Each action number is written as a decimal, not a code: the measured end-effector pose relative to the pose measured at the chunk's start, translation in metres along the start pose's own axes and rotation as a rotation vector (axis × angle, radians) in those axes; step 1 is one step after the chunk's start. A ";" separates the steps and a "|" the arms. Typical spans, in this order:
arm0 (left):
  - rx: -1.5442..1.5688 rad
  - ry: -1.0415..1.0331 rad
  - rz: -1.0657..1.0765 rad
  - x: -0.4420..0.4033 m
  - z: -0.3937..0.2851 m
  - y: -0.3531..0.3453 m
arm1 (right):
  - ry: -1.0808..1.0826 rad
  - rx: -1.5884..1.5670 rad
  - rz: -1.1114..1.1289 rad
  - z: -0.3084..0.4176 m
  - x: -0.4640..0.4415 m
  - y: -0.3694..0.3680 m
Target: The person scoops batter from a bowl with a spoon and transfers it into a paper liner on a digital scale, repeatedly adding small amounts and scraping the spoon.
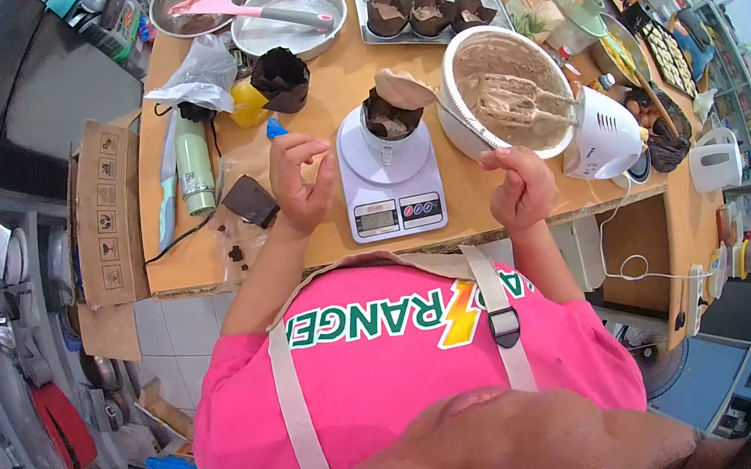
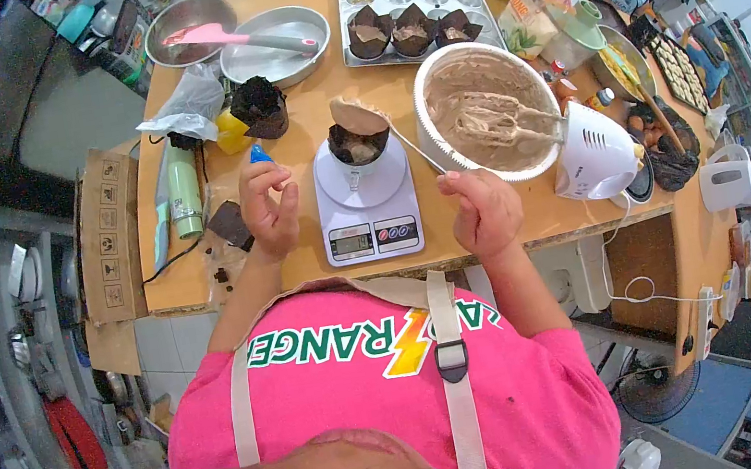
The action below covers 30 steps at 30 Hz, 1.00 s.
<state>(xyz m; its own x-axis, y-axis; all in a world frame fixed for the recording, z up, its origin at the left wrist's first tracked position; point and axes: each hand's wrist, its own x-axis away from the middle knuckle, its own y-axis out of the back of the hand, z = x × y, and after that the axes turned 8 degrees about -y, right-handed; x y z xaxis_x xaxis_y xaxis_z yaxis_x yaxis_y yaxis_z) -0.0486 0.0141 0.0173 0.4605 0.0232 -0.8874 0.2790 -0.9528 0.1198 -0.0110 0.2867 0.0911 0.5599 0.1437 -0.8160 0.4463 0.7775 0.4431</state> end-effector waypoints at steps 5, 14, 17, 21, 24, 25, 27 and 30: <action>-0.012 0.012 -0.004 0.000 0.001 -0.001 | 0.013 -0.014 -0.020 0.000 -0.002 -0.002; 0.009 0.004 -0.024 -0.001 0.001 0.000 | 0.029 0.013 0.032 -0.002 0.000 -0.003; 0.009 0.006 -0.035 -0.001 0.000 0.000 | 0.024 0.039 0.039 -0.002 0.003 -0.003; 0.027 0.012 -0.040 0.001 0.000 0.000 | 0.016 0.043 0.008 0.003 0.002 0.000; 0.029 0.010 -0.051 0.001 0.001 -0.001 | 0.027 0.042 0.004 0.003 0.003 -0.002; 0.032 0.008 -0.054 0.001 0.001 0.000 | 0.027 0.051 0.034 0.000 0.005 -0.004; 0.038 0.008 -0.057 0.001 0.001 0.001 | 0.030 0.061 0.063 -0.002 0.007 -0.006; 0.033 0.007 -0.057 0.002 0.002 0.001 | 0.021 0.027 0.019 0.000 0.008 -0.006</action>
<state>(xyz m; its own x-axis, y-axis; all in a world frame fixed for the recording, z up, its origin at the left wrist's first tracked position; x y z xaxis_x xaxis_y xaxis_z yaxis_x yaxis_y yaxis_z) -0.0491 0.0123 0.0151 0.4509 0.0800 -0.8890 0.2768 -0.9594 0.0541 -0.0091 0.2830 0.0816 0.5539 0.1707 -0.8149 0.4547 0.7579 0.4678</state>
